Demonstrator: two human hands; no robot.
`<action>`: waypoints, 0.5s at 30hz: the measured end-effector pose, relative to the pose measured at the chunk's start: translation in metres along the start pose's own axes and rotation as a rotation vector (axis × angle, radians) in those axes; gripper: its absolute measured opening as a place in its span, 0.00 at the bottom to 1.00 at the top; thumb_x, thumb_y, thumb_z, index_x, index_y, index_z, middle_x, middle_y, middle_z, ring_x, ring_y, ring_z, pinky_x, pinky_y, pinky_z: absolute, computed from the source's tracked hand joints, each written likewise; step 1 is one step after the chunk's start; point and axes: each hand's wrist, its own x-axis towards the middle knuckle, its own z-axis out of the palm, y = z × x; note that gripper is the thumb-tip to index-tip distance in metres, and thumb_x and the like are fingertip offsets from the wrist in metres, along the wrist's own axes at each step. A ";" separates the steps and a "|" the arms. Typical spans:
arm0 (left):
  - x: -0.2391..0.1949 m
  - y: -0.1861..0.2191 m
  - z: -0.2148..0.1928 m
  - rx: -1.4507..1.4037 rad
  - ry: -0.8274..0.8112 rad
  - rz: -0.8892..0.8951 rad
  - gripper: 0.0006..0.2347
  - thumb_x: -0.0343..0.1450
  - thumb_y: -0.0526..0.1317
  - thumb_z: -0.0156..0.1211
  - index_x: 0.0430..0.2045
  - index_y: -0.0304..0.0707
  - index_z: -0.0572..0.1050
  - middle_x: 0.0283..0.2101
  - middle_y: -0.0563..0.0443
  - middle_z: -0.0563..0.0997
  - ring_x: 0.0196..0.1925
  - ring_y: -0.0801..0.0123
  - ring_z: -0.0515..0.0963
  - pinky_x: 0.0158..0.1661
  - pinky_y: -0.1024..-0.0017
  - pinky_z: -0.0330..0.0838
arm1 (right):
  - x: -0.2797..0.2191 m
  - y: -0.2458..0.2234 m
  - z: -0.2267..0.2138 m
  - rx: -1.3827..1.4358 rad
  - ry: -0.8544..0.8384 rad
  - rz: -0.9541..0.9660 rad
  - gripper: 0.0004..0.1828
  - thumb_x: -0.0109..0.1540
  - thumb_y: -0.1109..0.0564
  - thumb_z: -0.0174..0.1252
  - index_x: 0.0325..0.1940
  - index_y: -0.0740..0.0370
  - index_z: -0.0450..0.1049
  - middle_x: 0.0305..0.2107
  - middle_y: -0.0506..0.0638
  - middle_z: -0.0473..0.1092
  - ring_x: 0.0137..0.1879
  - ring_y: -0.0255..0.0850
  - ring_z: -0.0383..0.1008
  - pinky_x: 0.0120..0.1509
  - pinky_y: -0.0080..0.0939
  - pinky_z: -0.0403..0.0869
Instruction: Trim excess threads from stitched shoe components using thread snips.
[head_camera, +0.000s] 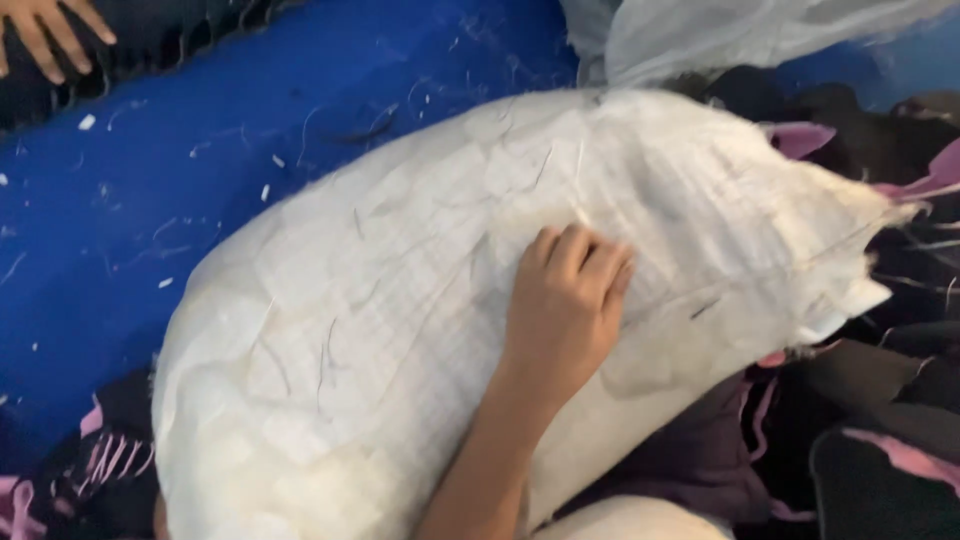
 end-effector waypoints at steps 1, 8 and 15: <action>0.000 0.000 0.001 0.006 0.006 0.004 0.05 0.71 0.33 0.64 0.38 0.36 0.77 0.39 0.47 0.74 0.45 0.53 0.74 0.48 0.60 0.70 | 0.014 0.001 0.024 0.012 0.015 -0.017 0.03 0.68 0.68 0.54 0.46 0.70 0.70 0.40 0.51 0.70 0.46 0.40 0.68 0.49 0.46 0.73; 0.005 -0.009 -0.002 0.008 0.007 -0.023 0.06 0.71 0.32 0.63 0.40 0.34 0.77 0.39 0.47 0.76 0.43 0.54 0.76 0.47 0.59 0.71 | 0.078 -0.060 0.230 0.195 0.125 -0.083 0.02 0.70 0.67 0.53 0.45 0.70 0.69 0.38 0.50 0.68 0.44 0.41 0.65 0.50 0.50 0.72; 0.014 -0.026 0.019 0.091 0.058 -0.089 0.04 0.71 0.32 0.64 0.38 0.36 0.79 0.33 0.48 0.78 0.34 0.57 0.78 0.35 0.63 0.72 | 0.098 -0.091 0.219 0.244 0.140 0.177 0.11 0.71 0.60 0.56 0.41 0.72 0.66 0.29 0.47 0.63 0.40 0.38 0.60 0.44 0.46 0.68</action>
